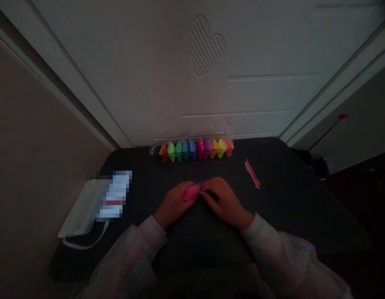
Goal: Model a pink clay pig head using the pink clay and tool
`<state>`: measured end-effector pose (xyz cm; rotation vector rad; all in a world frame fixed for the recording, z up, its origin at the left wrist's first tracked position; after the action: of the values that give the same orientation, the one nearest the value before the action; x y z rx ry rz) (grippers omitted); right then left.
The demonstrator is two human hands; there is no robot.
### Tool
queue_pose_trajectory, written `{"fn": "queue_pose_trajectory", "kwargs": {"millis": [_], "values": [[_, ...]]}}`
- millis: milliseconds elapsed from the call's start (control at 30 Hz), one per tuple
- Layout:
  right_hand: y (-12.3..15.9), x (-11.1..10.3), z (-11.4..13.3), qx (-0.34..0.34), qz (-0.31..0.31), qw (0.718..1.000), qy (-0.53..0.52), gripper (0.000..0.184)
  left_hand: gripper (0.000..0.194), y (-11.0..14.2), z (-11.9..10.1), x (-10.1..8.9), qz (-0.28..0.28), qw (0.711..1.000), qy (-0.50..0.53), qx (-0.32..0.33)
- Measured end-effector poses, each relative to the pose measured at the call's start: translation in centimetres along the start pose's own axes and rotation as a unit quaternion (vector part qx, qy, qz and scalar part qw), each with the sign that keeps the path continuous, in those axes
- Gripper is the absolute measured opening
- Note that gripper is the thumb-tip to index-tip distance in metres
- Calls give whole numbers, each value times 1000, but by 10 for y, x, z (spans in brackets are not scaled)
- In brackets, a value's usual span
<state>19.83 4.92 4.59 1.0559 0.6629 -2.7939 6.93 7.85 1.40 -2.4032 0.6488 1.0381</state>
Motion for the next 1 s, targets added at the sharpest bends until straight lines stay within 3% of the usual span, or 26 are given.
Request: {"fn": "queue_pose_trajectory", "kwargs": {"millis": [367,600,733,833,1000], "values": [[1,3,-4,23,12,999,31,8,34,1,3,1,-2,1000,-10,3],[1,-4,1,-4,-4,1000,-2,9,32,0,0,-1,2,1000,27,8],[-1,-11,-10,82,-45,994,-63,12,29,-2,-6,-6,-1,997,69,37],[-4,-5,-17,133,13,988,-77,11,27,-2,-7,-7,-7,995,79,53],[-5,0,-16,152,81,983,-64,13,24,-2,-6,-4,7,996,74,55]]}}
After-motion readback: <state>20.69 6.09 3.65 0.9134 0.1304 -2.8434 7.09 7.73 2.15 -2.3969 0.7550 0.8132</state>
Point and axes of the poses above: each hand's wrist, its own y-axis away from the middle knuckle, its own x-axis out of the palm, z = x × y, the point moved 6 cm from there along -y, towards the middle knuckle, and after that the axes turned 10 degrees about x, right-handed, at the moved point
